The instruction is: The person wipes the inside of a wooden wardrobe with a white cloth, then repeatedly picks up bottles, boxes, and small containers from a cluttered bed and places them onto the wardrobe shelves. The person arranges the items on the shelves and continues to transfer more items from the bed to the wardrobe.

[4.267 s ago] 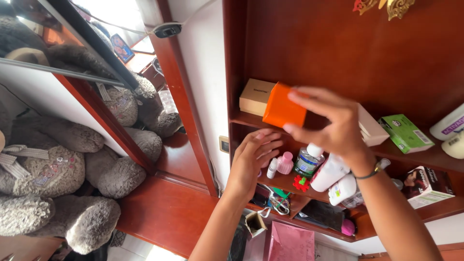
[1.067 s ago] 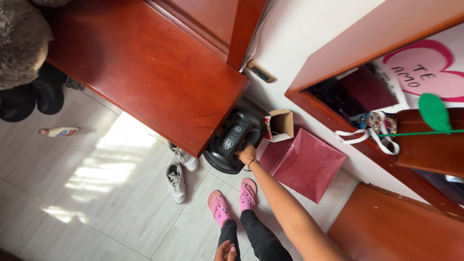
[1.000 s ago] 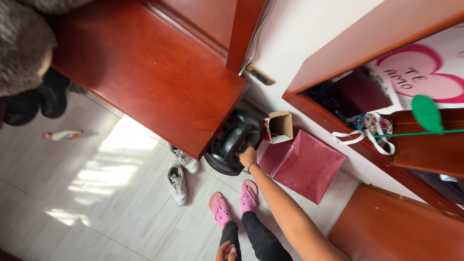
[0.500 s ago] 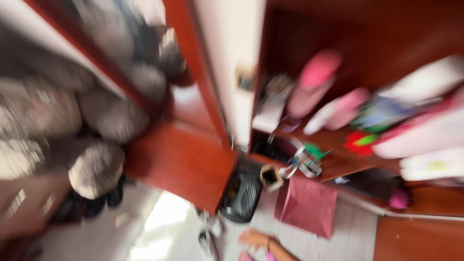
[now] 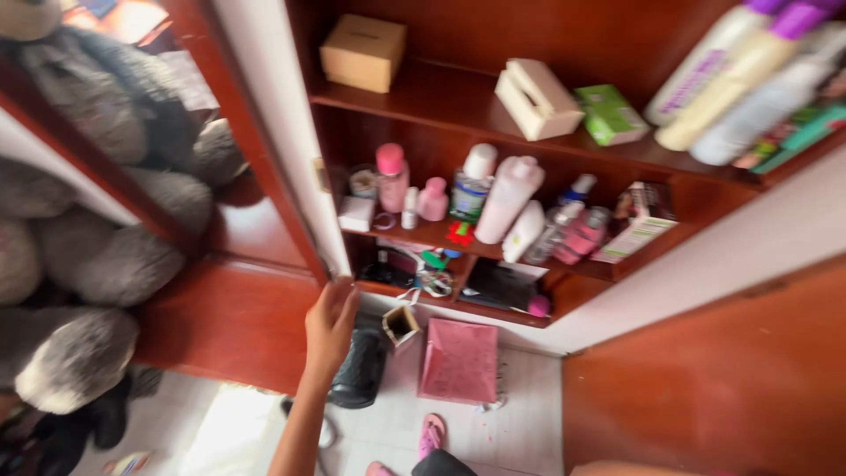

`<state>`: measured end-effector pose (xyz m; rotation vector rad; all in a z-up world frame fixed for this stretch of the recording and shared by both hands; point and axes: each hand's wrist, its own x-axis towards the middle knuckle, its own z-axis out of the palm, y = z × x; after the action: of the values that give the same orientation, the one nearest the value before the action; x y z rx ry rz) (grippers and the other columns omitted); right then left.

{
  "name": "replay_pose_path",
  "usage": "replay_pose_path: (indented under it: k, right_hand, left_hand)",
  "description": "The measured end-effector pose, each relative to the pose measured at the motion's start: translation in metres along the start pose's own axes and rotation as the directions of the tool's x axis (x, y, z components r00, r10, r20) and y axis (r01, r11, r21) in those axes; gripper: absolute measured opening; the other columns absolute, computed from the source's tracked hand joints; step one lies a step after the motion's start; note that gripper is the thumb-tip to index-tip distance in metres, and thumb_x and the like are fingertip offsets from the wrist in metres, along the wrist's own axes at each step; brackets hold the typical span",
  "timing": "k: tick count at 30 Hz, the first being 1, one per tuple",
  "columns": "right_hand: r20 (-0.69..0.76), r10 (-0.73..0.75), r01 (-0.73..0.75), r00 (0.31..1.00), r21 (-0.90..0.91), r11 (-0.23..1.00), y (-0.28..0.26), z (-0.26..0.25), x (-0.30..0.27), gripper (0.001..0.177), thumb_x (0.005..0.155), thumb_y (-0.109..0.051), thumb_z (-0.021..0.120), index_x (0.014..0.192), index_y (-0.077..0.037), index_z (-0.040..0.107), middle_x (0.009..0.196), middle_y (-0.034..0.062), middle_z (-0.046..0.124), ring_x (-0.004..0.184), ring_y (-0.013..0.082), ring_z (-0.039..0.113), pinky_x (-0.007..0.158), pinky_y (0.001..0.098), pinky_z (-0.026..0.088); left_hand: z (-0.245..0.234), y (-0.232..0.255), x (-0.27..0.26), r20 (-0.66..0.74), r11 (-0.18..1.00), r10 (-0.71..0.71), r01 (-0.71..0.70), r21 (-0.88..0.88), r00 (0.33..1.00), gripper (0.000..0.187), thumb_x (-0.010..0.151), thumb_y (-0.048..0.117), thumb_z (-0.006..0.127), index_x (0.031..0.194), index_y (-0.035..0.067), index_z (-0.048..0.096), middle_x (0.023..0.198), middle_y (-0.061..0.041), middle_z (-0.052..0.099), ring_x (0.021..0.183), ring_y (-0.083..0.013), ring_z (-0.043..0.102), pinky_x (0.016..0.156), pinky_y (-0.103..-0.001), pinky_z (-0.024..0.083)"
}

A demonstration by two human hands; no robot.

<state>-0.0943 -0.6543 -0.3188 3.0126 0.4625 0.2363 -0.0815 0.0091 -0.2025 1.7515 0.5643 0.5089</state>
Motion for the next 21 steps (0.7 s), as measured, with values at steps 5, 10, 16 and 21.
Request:
replay_pose_path:
  k: [5, 10, 16, 21]
  right_hand:
    - [-0.664, 0.041, -0.323, 0.747, -0.308, 0.895, -0.014, -0.101, 0.145, 0.062, 0.112, -0.077, 0.053, 0.082, -0.024, 0.040, 0.084, 0.0006, 0.045, 0.074, 0.0175, 0.046, 0.075, 0.0393, 0.042]
    - [-0.706, 0.093, 0.629, 0.702, 0.677, 0.382, -0.252, -0.370, 0.313, 0.048, 0.083, -0.005, 0.084, 0.125, 0.010, 0.066, 0.127, 0.0220, 0.070, 0.123, 0.0333, 0.067, 0.104, 0.0431, 0.054]
    - [-0.712, -0.075, 0.600, 0.698, 0.524, 0.604, -0.265, -0.345, 0.419, 0.038, 0.088, -0.020, 0.082, 0.124, -0.010, 0.075, 0.119, 0.0092, 0.076, 0.111, 0.0273, 0.072, 0.093, 0.0403, 0.058]
    - [-0.660, -0.296, 0.709, 0.690, 0.535, 0.460, -0.278, -0.364, 0.426, 0.030, 0.096, -0.005, 0.066, 0.125, -0.003, 0.072, 0.127, 0.0153, 0.073, 0.125, 0.0340, 0.064, 0.103, 0.0479, 0.052]
  left_hand:
    - [0.058, 0.116, 0.051, 0.151, 0.921, 0.390, -0.383, -0.073, 0.908, 0.032, 0.092, 0.011, 0.065, 0.123, 0.012, 0.072, 0.106, -0.014, 0.078, 0.104, -0.0358, 0.073, 0.093, -0.050, 0.058]
    - [0.088, 0.198, 0.064, 0.152, 0.792, 0.607, -0.577, -0.198, 0.780, 0.028, 0.091, 0.007, 0.068, 0.119, 0.008, 0.073, 0.107, -0.013, 0.077, 0.105, -0.0323, 0.071, 0.096, -0.042, 0.056]
    - [0.088, 0.217, 0.098, 0.053, 0.601, 0.799, -0.798, -0.048, 0.599, 0.023, 0.093, 0.009, 0.072, 0.115, 0.007, 0.074, 0.106, -0.007, 0.075, 0.102, -0.0279, 0.069, 0.093, -0.039, 0.055]
    - [0.084, 0.237, 0.131, 0.052, 0.420, 0.903, -0.901, 0.112, 0.427, 0.032, 0.091, 0.020, 0.077, 0.120, 0.005, 0.072, 0.118, -0.013, 0.070, 0.117, -0.0348, 0.064, 0.101, -0.045, 0.051]
